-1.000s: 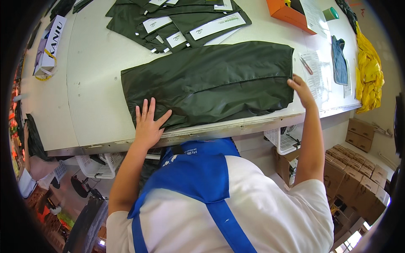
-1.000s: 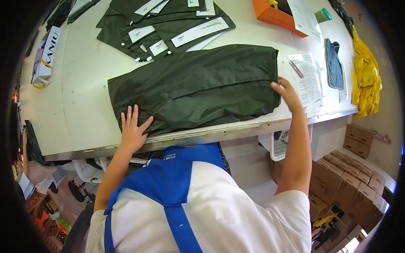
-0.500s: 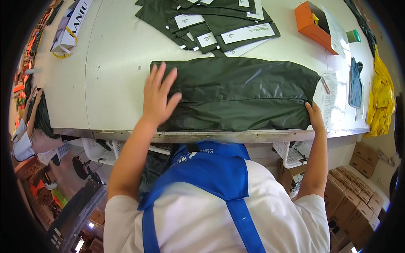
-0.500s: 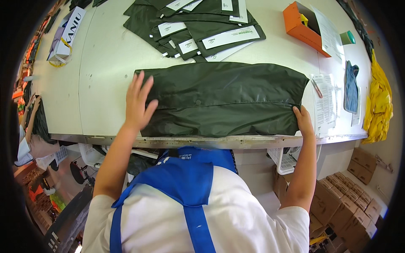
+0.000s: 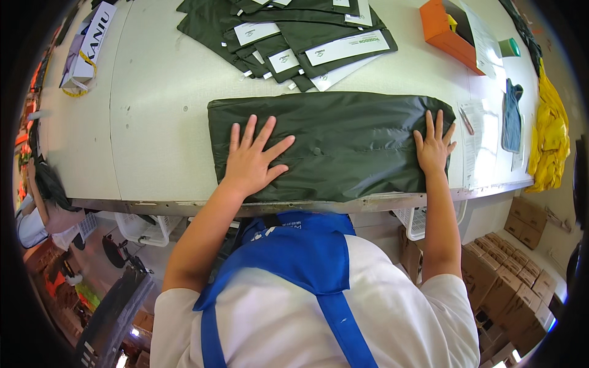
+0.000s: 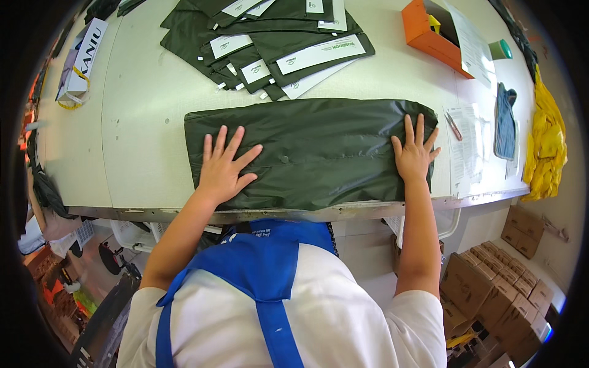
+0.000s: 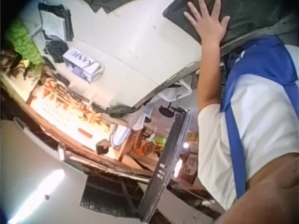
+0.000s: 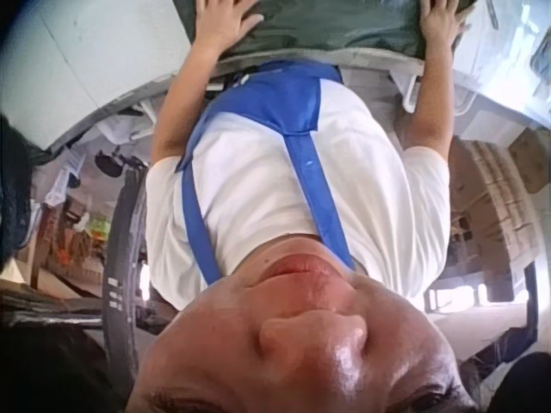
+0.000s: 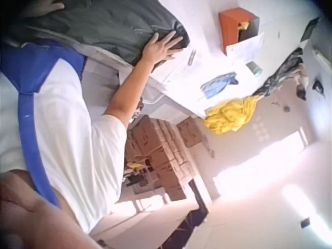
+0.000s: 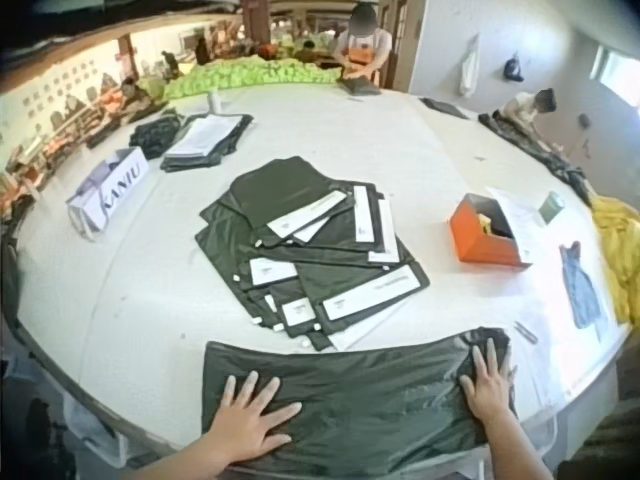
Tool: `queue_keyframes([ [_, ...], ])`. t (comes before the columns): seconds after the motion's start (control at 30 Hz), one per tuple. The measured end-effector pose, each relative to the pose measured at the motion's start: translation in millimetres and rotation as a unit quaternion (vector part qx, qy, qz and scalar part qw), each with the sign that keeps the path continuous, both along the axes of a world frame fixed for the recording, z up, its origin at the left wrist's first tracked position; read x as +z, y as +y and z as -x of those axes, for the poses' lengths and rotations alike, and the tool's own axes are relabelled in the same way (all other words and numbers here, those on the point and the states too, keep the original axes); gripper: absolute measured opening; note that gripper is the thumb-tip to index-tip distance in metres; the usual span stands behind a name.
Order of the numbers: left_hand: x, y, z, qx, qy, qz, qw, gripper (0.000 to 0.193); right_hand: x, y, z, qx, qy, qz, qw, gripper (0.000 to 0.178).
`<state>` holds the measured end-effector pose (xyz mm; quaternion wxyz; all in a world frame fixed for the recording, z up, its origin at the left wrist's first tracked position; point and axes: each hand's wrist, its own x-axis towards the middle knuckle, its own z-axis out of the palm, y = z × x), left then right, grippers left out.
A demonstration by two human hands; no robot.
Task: The person folds a green jacket on a white table, smoothing the fabric, aligning edges, and folding it into a compact rectangle. The person then places the folded jacket into a small green pouch and sets it aside.
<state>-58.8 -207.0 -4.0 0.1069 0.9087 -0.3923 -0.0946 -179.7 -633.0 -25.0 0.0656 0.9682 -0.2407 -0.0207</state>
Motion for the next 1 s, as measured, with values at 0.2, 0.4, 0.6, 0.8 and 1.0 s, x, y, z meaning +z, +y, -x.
queue_keyframes([
  [0.2, -43.0, 46.5, 0.3, 0.069, -0.076, -0.032, 0.994, 0.063, -22.8, -11.2, 6.3, 0.032, -0.033, -0.012, 0.999, 0.063],
  [0.4, -41.5, 49.5, 2.2, 0.108, -0.059, 0.068, 0.990, 0.069, -22.2, -15.2, 5.0, 0.025, -0.008, 0.003, 1.000, 0.064],
  [0.6, -24.2, 72.4, -9.1, 0.471, 0.363, 0.312, 0.741, 0.064, 37.6, 79.1, -19.9, 0.072, -0.242, -0.186, 0.949, 0.069],
  [0.8, 71.9, 41.7, -16.8, 0.362, 0.530, 0.465, 0.610, 0.053, -16.9, 182.7, -24.6, 0.067, -0.293, -0.614, 0.730, 0.061],
  [1.0, 182.8, -125.5, 13.6, 0.167, 0.642, 0.470, 0.582, 0.075, -38.3, 165.2, -17.0, -0.031, -0.330, -0.813, 0.478, 0.058],
])
